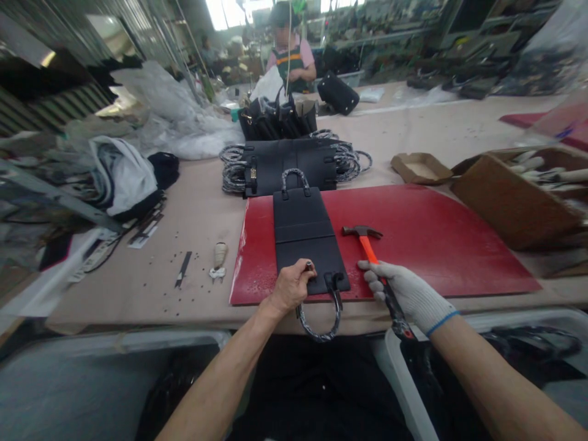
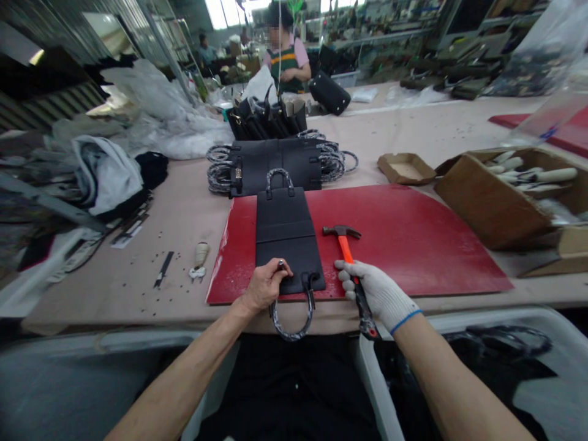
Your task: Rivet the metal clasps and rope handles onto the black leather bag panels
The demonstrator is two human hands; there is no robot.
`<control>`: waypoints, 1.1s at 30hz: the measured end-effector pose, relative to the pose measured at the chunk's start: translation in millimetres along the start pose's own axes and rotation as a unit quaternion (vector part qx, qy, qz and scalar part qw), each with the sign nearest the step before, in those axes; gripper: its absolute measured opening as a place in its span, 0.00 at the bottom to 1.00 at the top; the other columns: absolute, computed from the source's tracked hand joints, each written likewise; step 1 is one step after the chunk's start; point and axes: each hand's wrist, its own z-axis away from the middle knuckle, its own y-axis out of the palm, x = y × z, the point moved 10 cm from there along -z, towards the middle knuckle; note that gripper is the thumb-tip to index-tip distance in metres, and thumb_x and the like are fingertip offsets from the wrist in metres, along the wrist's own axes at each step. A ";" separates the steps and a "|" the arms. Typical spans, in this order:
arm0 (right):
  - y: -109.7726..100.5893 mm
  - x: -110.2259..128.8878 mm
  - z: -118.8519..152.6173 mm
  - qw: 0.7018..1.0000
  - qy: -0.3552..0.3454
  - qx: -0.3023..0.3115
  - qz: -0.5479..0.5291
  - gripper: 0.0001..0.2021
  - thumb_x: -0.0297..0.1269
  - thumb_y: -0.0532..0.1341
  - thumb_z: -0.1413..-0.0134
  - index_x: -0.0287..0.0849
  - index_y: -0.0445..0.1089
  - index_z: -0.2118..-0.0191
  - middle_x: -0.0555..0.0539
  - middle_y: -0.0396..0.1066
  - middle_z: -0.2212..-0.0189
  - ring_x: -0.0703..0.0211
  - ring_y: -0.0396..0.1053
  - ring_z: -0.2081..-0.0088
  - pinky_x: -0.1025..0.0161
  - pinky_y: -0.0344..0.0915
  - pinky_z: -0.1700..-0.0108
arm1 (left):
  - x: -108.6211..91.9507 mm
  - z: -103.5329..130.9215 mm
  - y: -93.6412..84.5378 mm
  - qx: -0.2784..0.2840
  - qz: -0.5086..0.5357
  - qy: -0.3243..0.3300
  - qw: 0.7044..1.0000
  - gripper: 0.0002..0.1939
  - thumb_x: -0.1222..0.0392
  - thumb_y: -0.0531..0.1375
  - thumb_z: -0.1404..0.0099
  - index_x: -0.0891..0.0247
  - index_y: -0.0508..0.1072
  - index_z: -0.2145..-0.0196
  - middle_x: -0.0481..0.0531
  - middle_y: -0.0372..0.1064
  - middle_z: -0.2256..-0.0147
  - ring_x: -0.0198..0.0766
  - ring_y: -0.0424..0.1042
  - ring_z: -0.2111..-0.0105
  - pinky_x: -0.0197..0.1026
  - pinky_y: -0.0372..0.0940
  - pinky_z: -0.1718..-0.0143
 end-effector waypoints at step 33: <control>24.5 108.5 144.6 0.791 -0.382 -0.196 0.436 0.16 0.52 0.47 0.33 0.50 0.66 0.64 0.47 0.70 0.79 0.51 0.70 0.78 0.58 0.60 0.73 | 3.1 5.7 9.0 -0.003 -0.031 0.045 0.998 0.07 0.65 0.55 0.28 0.60 0.73 0.60 0.52 0.78 0.66 0.39 0.80 0.66 0.36 0.71 0.62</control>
